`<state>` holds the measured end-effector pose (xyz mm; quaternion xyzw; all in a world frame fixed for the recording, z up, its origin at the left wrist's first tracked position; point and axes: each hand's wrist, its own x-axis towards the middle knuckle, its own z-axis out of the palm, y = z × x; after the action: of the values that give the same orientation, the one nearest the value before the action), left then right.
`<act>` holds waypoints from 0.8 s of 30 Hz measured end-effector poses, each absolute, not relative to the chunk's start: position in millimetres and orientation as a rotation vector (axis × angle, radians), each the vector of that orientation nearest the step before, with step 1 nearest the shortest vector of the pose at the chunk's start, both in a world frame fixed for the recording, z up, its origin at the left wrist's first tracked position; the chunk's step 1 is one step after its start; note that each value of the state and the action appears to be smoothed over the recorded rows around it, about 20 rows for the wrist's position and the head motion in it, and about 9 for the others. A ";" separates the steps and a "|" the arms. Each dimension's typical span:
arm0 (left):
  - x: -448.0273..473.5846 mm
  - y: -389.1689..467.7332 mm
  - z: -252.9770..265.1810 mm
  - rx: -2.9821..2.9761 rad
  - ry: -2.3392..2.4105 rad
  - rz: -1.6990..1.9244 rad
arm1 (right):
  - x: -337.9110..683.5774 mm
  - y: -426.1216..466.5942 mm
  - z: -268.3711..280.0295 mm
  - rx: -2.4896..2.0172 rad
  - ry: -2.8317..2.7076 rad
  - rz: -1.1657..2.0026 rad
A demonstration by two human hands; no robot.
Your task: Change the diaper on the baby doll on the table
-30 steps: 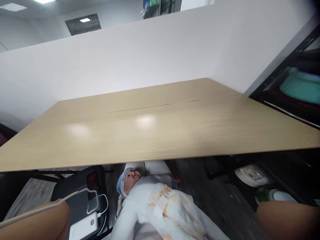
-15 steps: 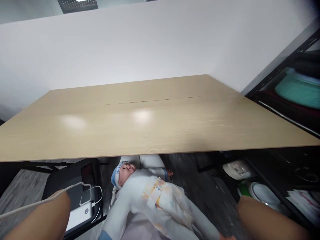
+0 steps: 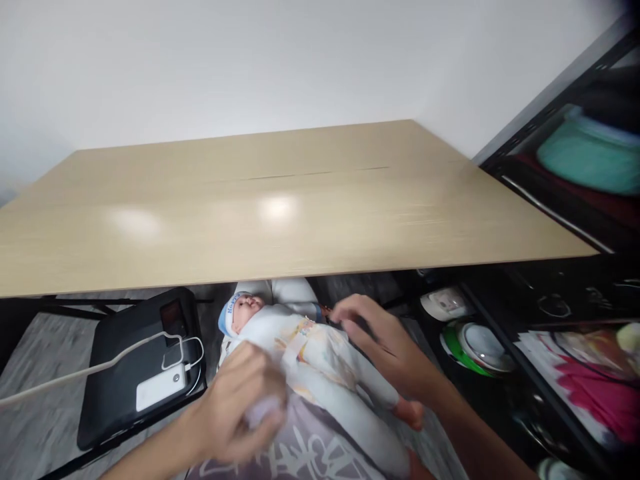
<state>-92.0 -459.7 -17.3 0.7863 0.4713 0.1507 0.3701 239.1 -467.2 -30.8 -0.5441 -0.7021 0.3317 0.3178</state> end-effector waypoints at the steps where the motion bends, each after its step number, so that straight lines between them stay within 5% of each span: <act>1: -89.4 -460.5 -15.9 2.037 1.107 0.402 | 236.1 -451.7 -45.1 -1.436 -1.840 0.938; 8: -63.7 -405.8 -61.0 2.110 0.931 0.380 | 225.1 -408.5 -113.4 -1.453 -1.797 1.362; 19: -68.5 -407.5 -70.7 2.009 0.876 0.691 | 231.3 -383.0 -131.7 -1.550 -1.807 0.994; 24: -99.7 -431.0 -56.8 1.882 0.716 0.694 | 231.3 -389.2 -123.7 -1.309 -1.811 1.340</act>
<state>-99.7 -431.0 -56.8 0.7729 0.2939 0.2852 0.4847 231.3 -389.2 -123.7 -0.4844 -0.6703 0.4958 0.2650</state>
